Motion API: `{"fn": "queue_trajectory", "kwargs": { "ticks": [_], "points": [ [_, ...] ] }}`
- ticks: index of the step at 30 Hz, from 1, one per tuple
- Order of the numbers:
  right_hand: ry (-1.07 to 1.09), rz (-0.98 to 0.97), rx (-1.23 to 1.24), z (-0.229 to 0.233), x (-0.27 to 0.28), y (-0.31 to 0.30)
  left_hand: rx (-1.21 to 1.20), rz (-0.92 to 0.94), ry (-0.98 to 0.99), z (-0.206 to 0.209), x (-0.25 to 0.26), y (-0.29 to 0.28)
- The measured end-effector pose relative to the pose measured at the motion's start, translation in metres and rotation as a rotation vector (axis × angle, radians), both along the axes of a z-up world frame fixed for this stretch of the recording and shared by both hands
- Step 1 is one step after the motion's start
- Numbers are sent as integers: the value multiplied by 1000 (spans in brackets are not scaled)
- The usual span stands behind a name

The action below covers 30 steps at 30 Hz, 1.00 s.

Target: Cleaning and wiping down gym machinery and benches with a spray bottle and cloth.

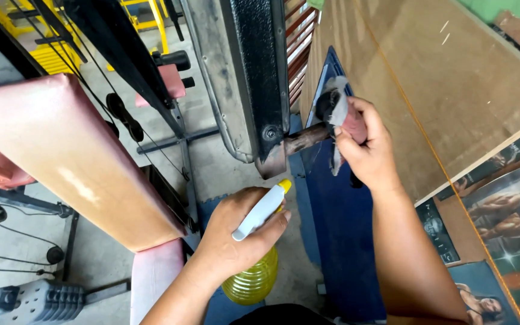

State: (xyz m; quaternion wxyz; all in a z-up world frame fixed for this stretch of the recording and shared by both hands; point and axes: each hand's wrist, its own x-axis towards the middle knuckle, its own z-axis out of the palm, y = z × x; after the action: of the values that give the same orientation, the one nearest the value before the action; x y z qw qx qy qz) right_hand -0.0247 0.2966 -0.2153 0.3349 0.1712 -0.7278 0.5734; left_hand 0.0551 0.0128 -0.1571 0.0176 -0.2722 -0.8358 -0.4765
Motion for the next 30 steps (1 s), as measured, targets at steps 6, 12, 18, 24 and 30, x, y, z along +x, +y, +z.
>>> {"fn": "queue_trajectory", "kwargs": {
  "ticks": [6,12,18,24,30],
  "points": [
    [67,-77,21,-39,1,15,52,-38,-14,2,-1,13],
    [101,-341,-105,-136,7,44,3,1,64,-22,-12,42],
    [-248,-336,-313,-209,29,100,55,-85,64,-29,-17,58],
    [-127,101,-523,-32,-11,86,69,-112,77,-43,-21,78],
    [-504,327,182,39,-68,51,150,-163,87,-41,-21,86]
  ]
}}
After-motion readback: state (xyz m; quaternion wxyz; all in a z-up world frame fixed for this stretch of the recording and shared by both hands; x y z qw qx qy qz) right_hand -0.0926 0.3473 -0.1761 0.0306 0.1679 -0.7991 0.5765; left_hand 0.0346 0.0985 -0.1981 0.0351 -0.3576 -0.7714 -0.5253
